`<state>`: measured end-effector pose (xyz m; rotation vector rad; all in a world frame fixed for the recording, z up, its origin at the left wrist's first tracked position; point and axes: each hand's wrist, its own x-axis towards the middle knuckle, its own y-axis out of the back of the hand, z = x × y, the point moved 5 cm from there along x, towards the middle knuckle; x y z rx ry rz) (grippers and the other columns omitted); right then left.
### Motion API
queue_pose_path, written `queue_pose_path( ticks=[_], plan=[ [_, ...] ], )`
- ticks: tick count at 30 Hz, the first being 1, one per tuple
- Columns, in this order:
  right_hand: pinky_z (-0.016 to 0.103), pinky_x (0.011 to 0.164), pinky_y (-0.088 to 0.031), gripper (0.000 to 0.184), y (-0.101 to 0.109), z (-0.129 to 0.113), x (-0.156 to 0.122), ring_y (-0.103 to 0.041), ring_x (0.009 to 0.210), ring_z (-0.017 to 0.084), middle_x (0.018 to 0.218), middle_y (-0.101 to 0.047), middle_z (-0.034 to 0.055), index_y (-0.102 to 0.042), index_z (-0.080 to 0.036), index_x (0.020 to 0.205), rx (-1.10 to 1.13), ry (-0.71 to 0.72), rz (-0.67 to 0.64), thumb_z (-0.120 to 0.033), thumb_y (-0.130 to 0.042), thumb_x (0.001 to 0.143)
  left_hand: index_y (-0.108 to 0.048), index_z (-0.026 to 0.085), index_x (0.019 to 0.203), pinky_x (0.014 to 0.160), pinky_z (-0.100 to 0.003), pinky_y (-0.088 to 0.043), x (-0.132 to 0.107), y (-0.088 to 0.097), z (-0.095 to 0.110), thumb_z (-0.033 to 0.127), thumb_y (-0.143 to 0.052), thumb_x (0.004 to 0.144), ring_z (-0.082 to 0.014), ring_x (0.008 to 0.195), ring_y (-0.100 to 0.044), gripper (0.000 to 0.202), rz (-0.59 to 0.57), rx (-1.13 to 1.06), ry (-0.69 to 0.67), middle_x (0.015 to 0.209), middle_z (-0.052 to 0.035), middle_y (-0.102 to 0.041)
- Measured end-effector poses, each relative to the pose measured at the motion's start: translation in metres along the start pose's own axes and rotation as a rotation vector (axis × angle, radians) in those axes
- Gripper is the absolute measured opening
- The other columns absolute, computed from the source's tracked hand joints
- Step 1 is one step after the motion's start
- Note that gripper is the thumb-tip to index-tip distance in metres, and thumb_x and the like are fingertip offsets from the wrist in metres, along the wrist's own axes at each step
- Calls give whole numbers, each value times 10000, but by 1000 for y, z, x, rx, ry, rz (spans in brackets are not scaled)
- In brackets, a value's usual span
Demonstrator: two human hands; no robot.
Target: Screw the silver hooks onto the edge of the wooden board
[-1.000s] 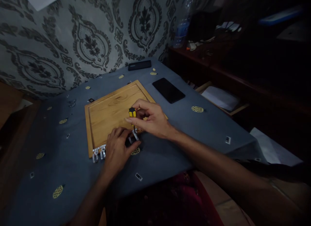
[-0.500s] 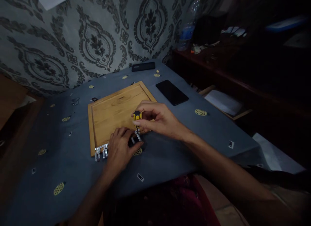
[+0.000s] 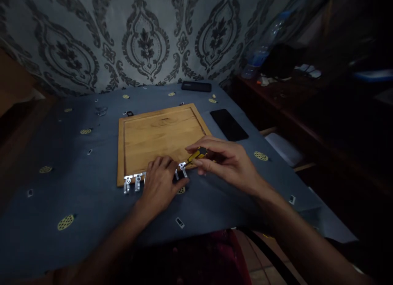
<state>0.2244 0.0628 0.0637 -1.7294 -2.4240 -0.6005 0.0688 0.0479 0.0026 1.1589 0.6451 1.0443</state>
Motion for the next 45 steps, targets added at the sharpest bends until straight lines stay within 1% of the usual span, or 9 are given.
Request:
queue_pose_path(
  ticks=[5,11,14,20,24,30,36,41,45],
  plan=[
    [209,462,-505,275,-3,4,4,-603,492,78,799,-703,16,-709,-173,845,-36,-65,103,-420,-819,797,-658,190,1141,908,-449,-448,0,-1,0,434,-721,897,-300,1076,-556,351,-24,15,5,1112,-69,-648],
    [234,578,-582,272,-6,-2,6,-673,578,93,966,-740,42,-724,-210,1104,-73,-93,29,-368,-742,883,-657,168,1094,917,-455,-448,0,-2,-1,434,-718,899,-303,1082,-557,335,-40,-5,0,1090,-74,-646],
    [232,534,-569,241,-6,-2,7,-647,539,88,931,-735,39,-744,-209,1056,-108,-89,27,-364,-753,873,-654,153,1105,932,-465,-450,0,-1,-1,432,-710,904,-309,1094,-556,348,-55,-20,2,1112,-80,-651],
    [189,419,-492,283,-8,4,8,-584,527,83,774,-676,1,-654,-198,748,-167,-47,215,-396,-855,759,-658,156,1131,959,-473,-455,0,0,0,430,-694,917,-316,1123,-550,349,-80,-23,15,1140,-88,-652],
    [203,418,-520,264,-12,4,4,-591,495,84,764,-682,-18,-643,-219,779,-152,-39,276,-376,-855,765,-663,152,1099,951,-461,-454,-1,0,0,416,-703,914,-311,1115,-551,326,-60,-26,12,1125,-93,-650],
    [314,436,-550,150,0,-15,-14,-594,470,129,831,-718,4,-642,-277,864,-156,102,595,-330,-783,853,-652,158,1087,955,-464,-443,-2,-2,-1,410,-721,900,-310,1108,-546,321,-30,-37,-6,1131,-89,-648],
    [274,452,-557,160,-2,-3,-17,-590,470,104,840,-723,5,-639,-254,867,-149,45,465,-334,-777,859,-643,168,1083,925,-457,-440,-1,-2,-1,406,-712,908,-302,1084,-546,303,-38,-15,2,1108,-80,-643],
    [238,480,-567,158,-1,8,-18,-605,485,85,827,-714,-8,-647,-226,886,-99,20,468,-299,-783,853,-652,173,1058,915,-456,-433,0,-1,0,433,-710,906,-301,1089,-547,307,-71,2,18,1115,-81,-639],
    [237,469,-558,210,-1,10,-17,-600,478,86,801,-706,-5,-642,-210,864,-102,2,461,-368,-780,852,-652,162,1074,916,-460,-440,1,-2,0,438,-706,909,-305,1092,-552,326,-80,16,17,1117,-84,-643]
  ],
)
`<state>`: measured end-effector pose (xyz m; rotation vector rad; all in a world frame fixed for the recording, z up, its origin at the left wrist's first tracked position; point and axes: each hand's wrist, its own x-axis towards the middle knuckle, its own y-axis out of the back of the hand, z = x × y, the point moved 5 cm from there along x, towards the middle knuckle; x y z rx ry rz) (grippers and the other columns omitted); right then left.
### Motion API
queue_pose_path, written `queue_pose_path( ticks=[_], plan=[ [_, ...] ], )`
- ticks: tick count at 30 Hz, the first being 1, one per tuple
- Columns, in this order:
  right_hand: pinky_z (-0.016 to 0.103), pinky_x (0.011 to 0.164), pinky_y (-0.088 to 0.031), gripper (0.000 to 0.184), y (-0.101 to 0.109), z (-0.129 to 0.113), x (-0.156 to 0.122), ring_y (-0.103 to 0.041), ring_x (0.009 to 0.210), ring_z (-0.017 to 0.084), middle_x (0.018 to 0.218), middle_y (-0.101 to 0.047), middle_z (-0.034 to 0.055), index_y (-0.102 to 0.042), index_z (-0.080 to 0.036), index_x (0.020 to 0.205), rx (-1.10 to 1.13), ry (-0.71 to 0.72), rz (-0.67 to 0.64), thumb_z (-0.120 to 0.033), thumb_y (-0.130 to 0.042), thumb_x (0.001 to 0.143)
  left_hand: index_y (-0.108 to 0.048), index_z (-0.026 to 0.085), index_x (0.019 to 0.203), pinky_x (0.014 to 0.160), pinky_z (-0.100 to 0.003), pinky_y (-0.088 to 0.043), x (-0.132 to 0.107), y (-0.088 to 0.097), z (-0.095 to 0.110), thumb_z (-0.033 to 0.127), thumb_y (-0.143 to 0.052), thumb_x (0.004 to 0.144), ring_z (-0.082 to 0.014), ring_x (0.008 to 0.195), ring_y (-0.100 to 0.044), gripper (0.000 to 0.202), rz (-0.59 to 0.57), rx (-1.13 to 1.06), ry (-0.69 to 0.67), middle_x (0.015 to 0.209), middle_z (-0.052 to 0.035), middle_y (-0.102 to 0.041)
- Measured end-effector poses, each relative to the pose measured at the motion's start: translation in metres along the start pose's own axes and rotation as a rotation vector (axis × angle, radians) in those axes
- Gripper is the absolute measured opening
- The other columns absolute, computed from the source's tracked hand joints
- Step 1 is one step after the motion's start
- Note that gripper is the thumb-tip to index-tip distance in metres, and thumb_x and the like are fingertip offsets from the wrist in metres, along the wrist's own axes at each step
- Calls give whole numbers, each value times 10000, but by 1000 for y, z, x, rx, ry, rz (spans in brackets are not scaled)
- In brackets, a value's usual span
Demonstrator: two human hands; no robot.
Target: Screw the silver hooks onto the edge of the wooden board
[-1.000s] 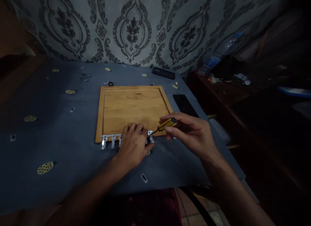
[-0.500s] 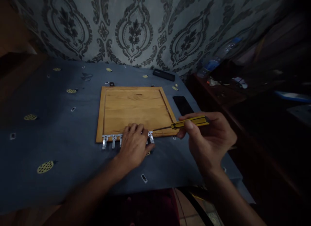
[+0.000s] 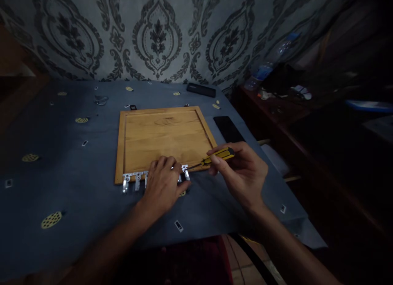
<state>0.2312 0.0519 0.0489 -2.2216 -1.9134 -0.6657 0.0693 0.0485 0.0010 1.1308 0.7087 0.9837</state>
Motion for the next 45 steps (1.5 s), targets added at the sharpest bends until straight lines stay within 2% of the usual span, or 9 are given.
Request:
queue_pose_path(
  ticks=[13,18,20,25,32,35,39,42,45],
  plan=[
    [238,477,-578,158,-4,-1,-3,-631,504,94,847,-717,-6,-679,-233,900,-47,21,-33,-293,-806,827,-641,172,1079,904,-457,-441,-1,0,0,436,-693,918,-304,1081,-546,313,27,-14,-19,1117,-82,-643],
    [272,601,-615,214,-4,-8,4,-688,593,102,999,-718,21,-728,-278,1120,-46,-12,-262,-306,-717,909,-645,168,1081,912,-456,-443,-2,-2,-1,432,-706,908,-305,1091,-545,322,41,-20,-26,1126,-84,-639],
    [264,568,-599,166,-4,-10,7,-678,572,100,980,-708,26,-753,-261,1056,-45,-2,-299,-326,-718,907,-644,168,1090,915,-453,-443,-1,-1,-1,427,-716,902,-304,1094,-546,328,38,-21,-27,1121,-83,-639],
    [202,420,-521,186,-5,-9,8,-628,555,99,877,-699,15,-708,-222,838,-61,13,-165,-349,-834,790,-646,171,1076,913,-458,-447,-1,0,0,411,-719,901,-304,1085,-549,305,23,-33,-18,1110,-83,-644],
    [275,564,-614,235,-7,-10,7,-666,563,111,971,-740,42,-722,-240,1071,-28,-56,-297,-361,-756,872,-648,173,1083,937,-472,-445,-2,0,-1,410,-704,911,-313,1097,-544,298,41,-46,-25,1119,-90,-644],
    [263,550,-586,173,-8,-11,8,-651,542,97,944,-728,26,-748,-238,1002,-67,-32,-332,-340,-767,865,-653,154,1091,944,-472,-446,-2,-1,-1,415,-709,906,-317,1102,-543,325,23,-47,-22,1120,-92,-645],
    [267,484,-512,231,-12,-14,8,-602,545,123,724,-647,-11,-671,-232,766,-122,50,-159,-376,-851,774,-652,150,1110,949,-469,-441,-2,0,-1,404,-713,905,-314,1110,-541,332,29,-55,-25,1133,-92,-643],
    [301,447,-497,250,-10,-21,7,-574,510,136,734,-623,-4,-611,-261,761,-63,99,52,-416,-796,829,-648,154,1105,953,-465,-433,-3,0,-1,403,-714,905,-309,1114,-540,326,41,-62,-29,1142,-93,-642],
    [320,428,-496,210,-8,-25,5,-563,480,131,772,-613,3,-610,-281,787,-22,116,119,-415,-742,879,-647,158,1104,960,-457,-425,-3,-1,-1,409,-712,906,-306,1115,-537,326,43,-59,-33,1141,-89,-640]
  ],
)
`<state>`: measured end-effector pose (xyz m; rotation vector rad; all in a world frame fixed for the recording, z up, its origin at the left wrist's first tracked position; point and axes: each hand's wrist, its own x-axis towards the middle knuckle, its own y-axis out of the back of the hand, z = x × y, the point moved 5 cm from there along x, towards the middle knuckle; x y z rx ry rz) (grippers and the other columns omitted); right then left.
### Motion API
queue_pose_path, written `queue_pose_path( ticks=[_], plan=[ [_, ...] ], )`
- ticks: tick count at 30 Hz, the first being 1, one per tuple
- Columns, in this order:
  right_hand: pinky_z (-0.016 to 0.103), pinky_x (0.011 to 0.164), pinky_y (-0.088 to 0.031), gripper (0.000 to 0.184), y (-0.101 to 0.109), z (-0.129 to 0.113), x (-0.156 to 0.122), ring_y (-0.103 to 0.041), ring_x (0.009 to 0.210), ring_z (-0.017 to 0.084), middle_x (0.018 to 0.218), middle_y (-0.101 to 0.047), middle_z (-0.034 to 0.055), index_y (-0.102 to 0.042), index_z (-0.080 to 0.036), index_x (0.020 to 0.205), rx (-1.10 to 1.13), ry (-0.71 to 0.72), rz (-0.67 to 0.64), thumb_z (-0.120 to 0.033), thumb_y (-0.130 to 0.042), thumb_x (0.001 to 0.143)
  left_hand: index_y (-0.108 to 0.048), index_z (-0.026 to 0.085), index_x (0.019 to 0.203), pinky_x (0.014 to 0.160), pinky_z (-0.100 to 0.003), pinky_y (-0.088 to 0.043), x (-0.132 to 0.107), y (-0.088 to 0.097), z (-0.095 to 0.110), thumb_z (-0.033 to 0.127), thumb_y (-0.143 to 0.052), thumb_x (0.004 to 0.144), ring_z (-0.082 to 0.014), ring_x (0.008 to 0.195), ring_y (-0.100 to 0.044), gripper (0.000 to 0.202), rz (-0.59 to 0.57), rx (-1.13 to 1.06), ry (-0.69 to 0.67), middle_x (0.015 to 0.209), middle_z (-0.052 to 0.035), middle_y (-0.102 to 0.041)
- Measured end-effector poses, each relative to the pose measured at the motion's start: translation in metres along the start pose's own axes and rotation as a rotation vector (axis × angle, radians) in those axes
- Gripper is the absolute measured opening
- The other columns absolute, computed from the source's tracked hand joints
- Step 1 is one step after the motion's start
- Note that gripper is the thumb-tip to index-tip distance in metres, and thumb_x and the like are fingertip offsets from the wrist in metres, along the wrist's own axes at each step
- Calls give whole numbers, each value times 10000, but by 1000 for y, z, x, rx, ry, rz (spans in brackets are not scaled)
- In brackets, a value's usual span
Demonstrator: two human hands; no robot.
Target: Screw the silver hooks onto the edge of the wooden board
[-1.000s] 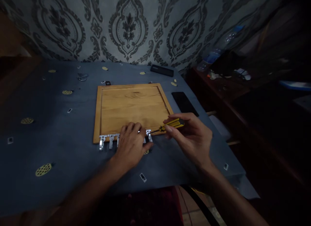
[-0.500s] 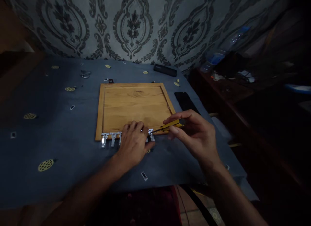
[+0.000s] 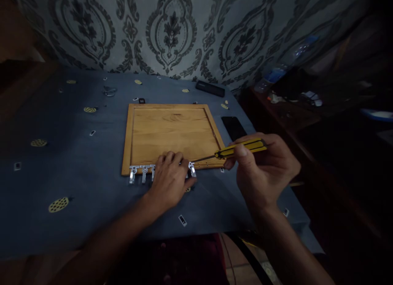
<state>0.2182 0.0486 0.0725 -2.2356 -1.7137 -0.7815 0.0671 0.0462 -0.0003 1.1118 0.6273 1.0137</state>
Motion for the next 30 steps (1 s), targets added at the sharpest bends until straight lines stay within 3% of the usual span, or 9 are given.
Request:
queue_pose_path(
  ticks=[10,27,30],
  plan=[
    [246,434,-486,130,1,17,-6,-577,487,98,712,-609,-37,-648,-250,829,-55,57,-122,-268,-773,863,-647,157,1119,955,-444,-438,2,1,1,424,-720,901,-300,1116,-546,352,-10,35,9,1149,-89,-649],
    [222,488,-508,133,0,24,-10,-606,541,93,755,-625,-29,-654,-217,835,-96,2,-158,-256,-781,845,-652,145,1125,962,-449,-460,1,1,2,427,-713,905,-306,1112,-558,362,-22,42,11,1141,-87,-654],
    [230,529,-524,119,2,23,-7,-628,594,101,818,-656,-17,-697,-236,915,-138,-11,-210,-266,-787,842,-653,145,1110,955,-454,-455,1,1,2,414,-715,905,-308,1105,-556,344,-7,38,8,1134,-87,-654]
  ],
)
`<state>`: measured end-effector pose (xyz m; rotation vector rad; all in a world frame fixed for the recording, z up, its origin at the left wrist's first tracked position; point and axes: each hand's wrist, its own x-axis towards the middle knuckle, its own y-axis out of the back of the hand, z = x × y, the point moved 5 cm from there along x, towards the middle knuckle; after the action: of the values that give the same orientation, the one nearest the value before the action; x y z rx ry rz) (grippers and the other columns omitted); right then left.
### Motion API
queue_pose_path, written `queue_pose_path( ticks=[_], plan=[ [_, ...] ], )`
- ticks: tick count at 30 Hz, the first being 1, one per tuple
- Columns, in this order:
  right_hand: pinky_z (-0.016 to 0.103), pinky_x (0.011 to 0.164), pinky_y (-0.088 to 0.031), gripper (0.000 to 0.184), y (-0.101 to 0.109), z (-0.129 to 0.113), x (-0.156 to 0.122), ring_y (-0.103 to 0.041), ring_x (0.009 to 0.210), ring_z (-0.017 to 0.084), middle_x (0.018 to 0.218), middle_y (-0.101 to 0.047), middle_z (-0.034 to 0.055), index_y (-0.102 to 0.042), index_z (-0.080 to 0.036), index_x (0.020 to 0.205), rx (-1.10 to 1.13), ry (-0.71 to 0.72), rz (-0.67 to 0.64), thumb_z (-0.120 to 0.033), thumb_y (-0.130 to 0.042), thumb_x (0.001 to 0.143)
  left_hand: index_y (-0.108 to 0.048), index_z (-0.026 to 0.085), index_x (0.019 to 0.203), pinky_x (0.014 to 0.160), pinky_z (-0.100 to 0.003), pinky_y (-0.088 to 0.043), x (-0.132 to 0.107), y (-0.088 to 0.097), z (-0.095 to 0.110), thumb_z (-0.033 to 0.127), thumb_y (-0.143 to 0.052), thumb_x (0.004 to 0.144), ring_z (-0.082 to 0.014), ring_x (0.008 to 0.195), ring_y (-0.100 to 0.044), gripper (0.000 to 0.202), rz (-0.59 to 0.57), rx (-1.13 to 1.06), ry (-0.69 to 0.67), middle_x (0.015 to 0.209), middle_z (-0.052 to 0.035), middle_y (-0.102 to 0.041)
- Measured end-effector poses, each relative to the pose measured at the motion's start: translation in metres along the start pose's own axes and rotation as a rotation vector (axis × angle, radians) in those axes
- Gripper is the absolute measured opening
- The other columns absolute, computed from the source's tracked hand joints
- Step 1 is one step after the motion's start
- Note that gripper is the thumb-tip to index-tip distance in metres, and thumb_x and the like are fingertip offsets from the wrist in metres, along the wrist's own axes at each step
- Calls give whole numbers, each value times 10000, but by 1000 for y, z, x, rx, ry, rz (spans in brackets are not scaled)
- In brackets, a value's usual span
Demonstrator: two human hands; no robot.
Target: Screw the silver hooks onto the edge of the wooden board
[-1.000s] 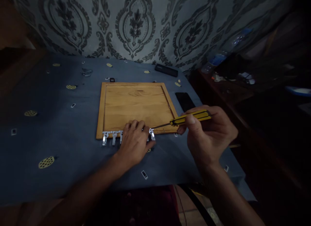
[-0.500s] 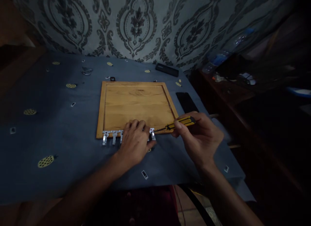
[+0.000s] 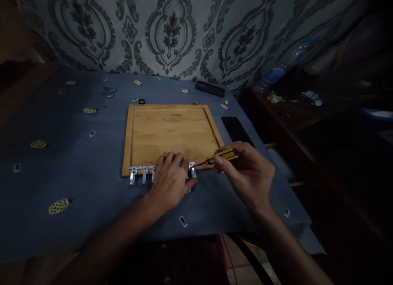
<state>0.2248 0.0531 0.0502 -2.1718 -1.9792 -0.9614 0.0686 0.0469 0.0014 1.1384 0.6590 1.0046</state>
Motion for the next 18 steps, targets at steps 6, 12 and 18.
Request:
queue_pose_path(
  ticks=[6,12,18],
  plan=[
    [255,597,-553,164,4,-5,8,-659,694,123,942,-681,17,-748,-280,1064,20,-3,-264,-290,-716,904,-651,148,1097,948,-467,-456,0,-1,-1,396,-725,898,-307,1100,-551,326,31,-18,-4,1118,-86,-653],
    [265,479,-475,179,3,-4,7,-599,637,148,768,-636,-4,-684,-250,769,27,17,-76,-324,-847,779,-660,137,1091,942,-463,-470,0,0,-1,413,-738,884,-307,1096,-562,354,18,-15,-7,1104,-90,-654],
    [275,448,-441,166,5,-15,3,-551,534,117,728,-597,-15,-646,-244,763,31,108,147,-302,-750,878,-661,148,1098,962,-454,-457,0,-1,-1,434,-715,901,-300,1112,-558,351,11,-15,-3,1145,-88,-655]
  ],
)
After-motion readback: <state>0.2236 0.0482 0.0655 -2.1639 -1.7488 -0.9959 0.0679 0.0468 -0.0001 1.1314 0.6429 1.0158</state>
